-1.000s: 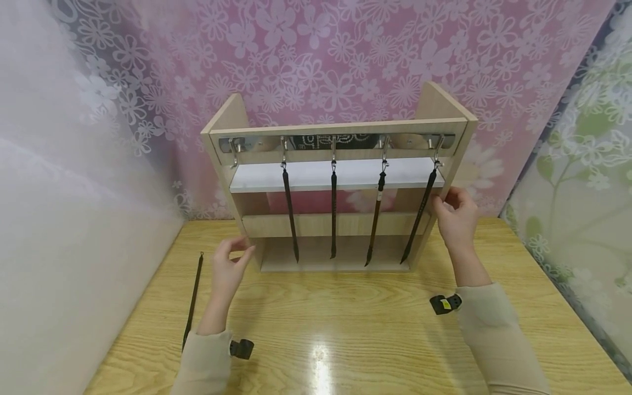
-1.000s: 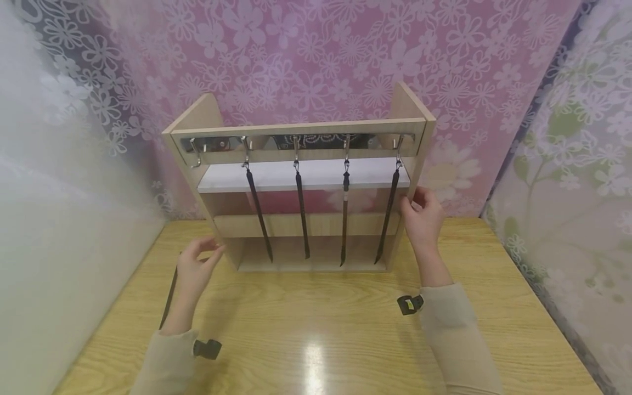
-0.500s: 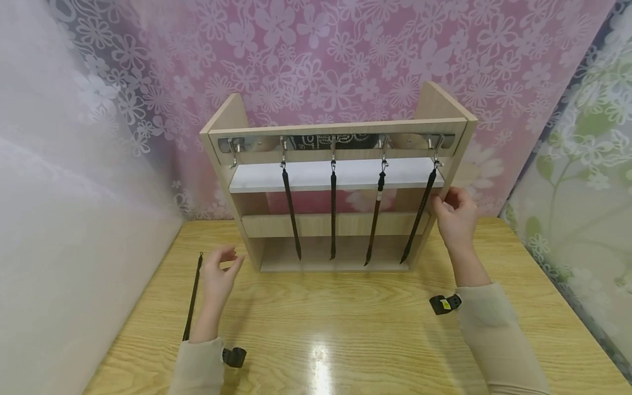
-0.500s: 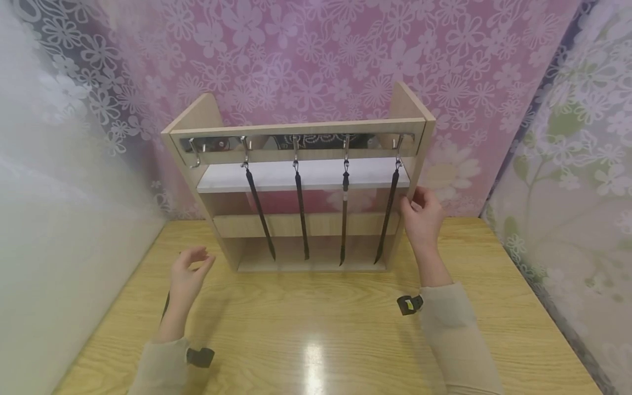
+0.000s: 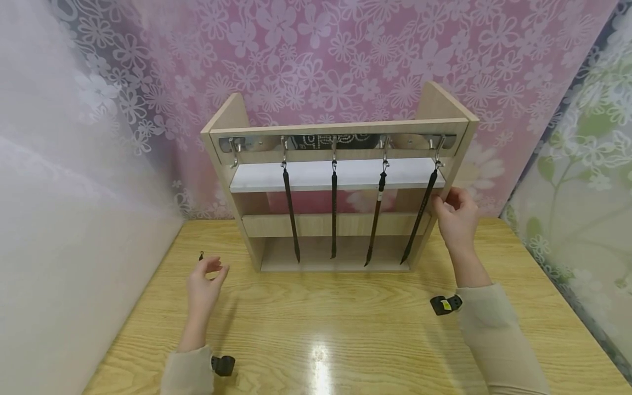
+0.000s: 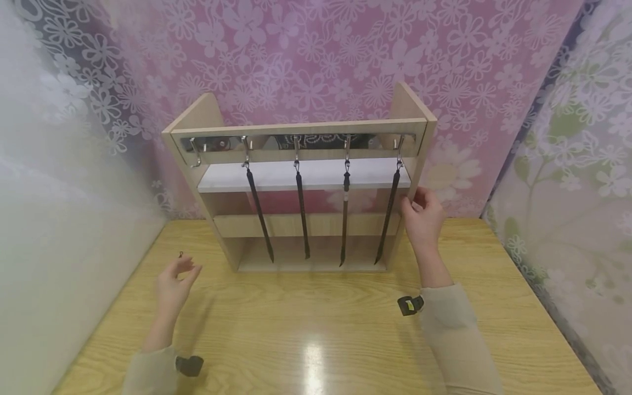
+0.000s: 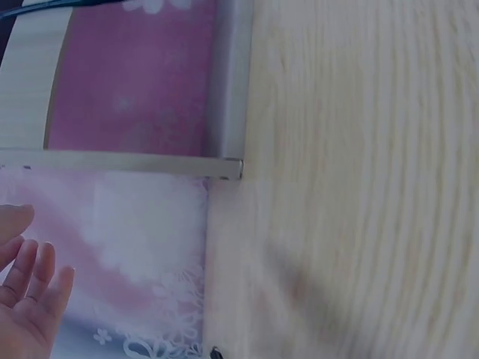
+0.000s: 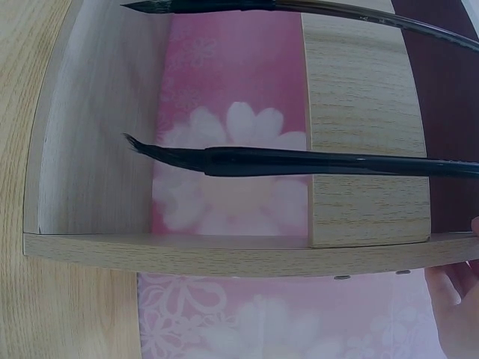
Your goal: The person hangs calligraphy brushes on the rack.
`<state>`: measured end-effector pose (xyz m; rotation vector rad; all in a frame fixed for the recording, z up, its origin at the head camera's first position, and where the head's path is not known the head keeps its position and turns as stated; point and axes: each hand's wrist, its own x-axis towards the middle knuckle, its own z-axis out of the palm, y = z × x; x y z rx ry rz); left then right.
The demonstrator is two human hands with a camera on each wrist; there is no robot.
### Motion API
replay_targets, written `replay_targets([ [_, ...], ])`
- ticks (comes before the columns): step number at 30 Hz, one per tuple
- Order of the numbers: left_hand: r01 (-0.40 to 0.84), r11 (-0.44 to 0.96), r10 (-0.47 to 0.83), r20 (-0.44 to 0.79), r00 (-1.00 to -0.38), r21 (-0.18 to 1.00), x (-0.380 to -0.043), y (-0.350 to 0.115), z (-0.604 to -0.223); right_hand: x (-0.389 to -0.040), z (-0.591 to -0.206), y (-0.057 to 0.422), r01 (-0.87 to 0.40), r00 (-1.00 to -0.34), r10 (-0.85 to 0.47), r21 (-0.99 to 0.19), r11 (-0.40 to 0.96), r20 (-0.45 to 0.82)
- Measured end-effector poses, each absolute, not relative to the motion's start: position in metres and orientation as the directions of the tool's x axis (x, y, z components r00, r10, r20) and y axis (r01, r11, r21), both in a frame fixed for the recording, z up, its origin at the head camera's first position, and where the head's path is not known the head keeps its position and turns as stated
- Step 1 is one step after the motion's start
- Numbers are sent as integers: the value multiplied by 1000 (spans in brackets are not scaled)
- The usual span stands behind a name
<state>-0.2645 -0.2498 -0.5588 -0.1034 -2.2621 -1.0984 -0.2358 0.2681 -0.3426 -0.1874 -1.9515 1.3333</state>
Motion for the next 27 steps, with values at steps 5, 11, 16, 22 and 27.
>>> replay_targets([
  [5, 266, 662, -232, 530, -816, 700, -260, -257, -561, -236, -343, 269, -284, -707, 498, -846, 450, 502],
  [11, 204, 667, -246, 470, -848, 717, -255, -267, -564, -236, -343, 269, -273, -710, 499, -847, 456, 497],
  [16, 133, 657, -263, 391, -882, 742, -250, -272, -562, -235, -343, 269, -260, -710, 503, -847, 464, 493],
  [22, 54, 663, -284, 317, -905, 747, -245, -276, -560, -236, -343, 269, -259, -705, 507, -845, 468, 496],
  [27, -19, 658, -335, 270, -903, 753, -241, -280, -561, -237, -343, 269, -271, -711, 506, -854, 444, 488],
])
